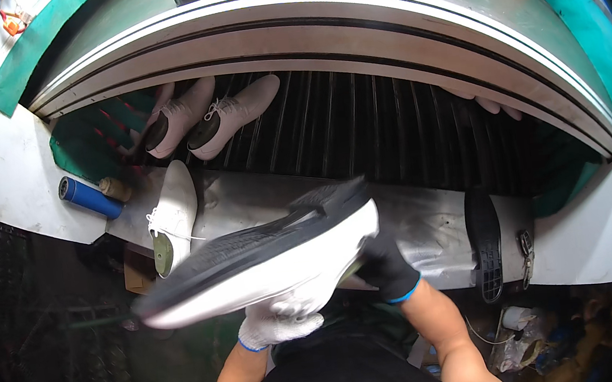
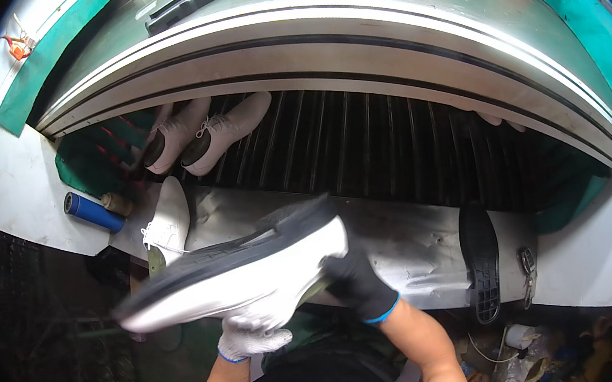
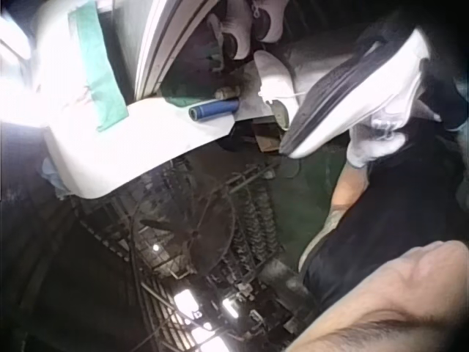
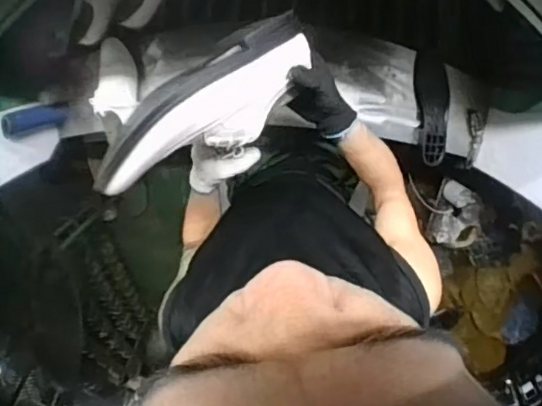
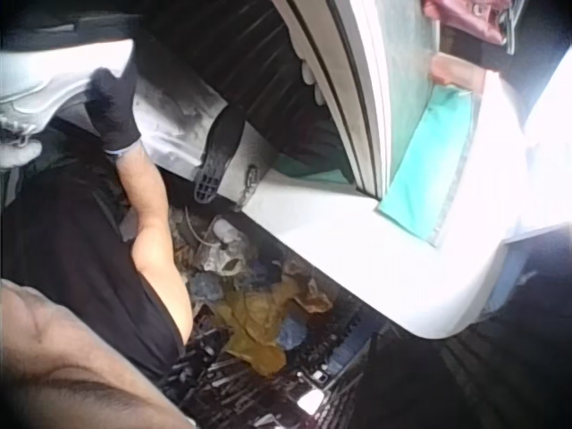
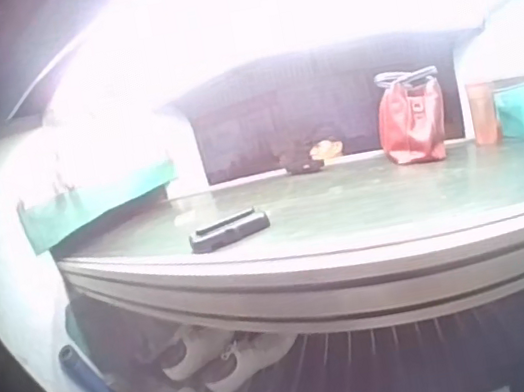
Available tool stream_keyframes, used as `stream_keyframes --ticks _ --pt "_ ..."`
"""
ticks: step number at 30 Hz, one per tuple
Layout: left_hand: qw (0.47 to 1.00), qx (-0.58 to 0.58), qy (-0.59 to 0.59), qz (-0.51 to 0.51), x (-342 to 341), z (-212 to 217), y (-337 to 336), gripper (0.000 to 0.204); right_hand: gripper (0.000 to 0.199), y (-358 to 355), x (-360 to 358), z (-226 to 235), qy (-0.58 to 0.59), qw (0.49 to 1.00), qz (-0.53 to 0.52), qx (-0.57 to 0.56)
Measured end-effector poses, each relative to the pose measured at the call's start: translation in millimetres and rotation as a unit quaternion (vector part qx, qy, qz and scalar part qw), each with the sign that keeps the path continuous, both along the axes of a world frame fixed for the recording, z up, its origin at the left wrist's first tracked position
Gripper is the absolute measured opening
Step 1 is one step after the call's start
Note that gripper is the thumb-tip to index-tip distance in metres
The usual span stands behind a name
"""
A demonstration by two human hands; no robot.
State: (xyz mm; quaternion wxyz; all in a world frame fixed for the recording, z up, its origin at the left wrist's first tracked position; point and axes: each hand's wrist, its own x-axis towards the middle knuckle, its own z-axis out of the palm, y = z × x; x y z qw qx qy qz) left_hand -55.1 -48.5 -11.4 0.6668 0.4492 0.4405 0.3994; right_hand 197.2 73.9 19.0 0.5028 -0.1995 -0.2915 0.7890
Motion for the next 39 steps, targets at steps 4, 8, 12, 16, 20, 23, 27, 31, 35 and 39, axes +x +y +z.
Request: stream_keyframes --ticks 4,8,12,16,20,23,27,31,35,39 --pt "0.988 0.139 0.012 -0.062 37.0 5.9 29.2 0.090 0.080 27.2 29.7 12.4 -0.042 0.993 -0.109 0.009" --pt "0.994 0.033 -0.052 -0.088 27.3 48.0 16.7 0.074 0.091 38.7 32.8 52.3 -0.240 0.955 -0.162 0.059" --pt "0.920 0.367 0.124 0.061 -7.6 88.7 70.6 0.032 0.104 42.4 11.6 70.9 -0.269 0.931 -0.150 0.195" --pt "0.952 0.292 -0.051 0.081 8.3 114.2 106.8 0.104 0.117 50.1 -13.8 66.3 -0.277 0.877 -0.076 0.385" --pt "0.941 0.271 -0.171 0.111 16.5 113.7 120.5 0.113 0.112 47.3 -29.3 75.6 -0.305 0.855 -0.079 0.413" --pt "0.868 0.280 -0.329 0.244 42.5 102.8 122.8 0.090 0.104 61.7 -23.5 78.4 -0.307 0.830 -0.061 0.462" --pt "0.815 0.193 -0.482 0.256 49.5 87.4 135.1 0.087 0.104 55.2 -18.1 68.3 -0.279 0.862 -0.108 0.409" --pt "0.908 0.301 -0.229 0.182 49.5 107.9 133.2 0.114 0.108 45.9 -21.0 64.7 -0.246 0.889 -0.124 0.366" --pt "0.919 0.369 -0.107 0.091 27.7 112.8 124.6 0.095 0.103 50.8 -18.9 104.8 -0.328 0.794 -0.033 0.512" --pt "0.844 0.532 -0.055 0.040 13.0 124.2 115.0 0.077 0.074 35.9 -32.3 96.0 -0.170 0.775 -0.133 0.595"
